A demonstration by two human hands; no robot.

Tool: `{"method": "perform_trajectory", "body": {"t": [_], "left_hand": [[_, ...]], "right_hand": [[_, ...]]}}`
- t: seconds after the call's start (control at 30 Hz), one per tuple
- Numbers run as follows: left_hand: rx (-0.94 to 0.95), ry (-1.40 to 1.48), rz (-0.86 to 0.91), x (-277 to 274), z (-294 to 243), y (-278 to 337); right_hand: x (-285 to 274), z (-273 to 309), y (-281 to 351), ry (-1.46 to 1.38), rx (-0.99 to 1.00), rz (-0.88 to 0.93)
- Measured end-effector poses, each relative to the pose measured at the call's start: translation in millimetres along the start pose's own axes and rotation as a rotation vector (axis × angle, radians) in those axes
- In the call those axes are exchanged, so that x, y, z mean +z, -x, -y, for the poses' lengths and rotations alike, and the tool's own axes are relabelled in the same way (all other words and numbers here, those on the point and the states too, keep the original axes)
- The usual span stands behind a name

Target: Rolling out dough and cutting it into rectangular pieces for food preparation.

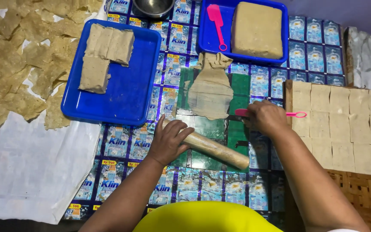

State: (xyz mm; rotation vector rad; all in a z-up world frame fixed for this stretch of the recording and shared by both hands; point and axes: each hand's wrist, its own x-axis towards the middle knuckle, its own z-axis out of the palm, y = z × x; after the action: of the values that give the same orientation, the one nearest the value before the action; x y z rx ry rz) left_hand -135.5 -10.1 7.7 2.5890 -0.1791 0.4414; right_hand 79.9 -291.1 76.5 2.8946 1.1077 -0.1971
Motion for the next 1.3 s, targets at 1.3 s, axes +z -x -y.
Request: {"method": "perform_trajectory", "body": {"t": [1.3], "left_hand": [[0.013, 0.004, -0.012, 3, 2, 4]], "right_hand": [[48, 36, -4, -0.520, 0.361, -0.282]]}}
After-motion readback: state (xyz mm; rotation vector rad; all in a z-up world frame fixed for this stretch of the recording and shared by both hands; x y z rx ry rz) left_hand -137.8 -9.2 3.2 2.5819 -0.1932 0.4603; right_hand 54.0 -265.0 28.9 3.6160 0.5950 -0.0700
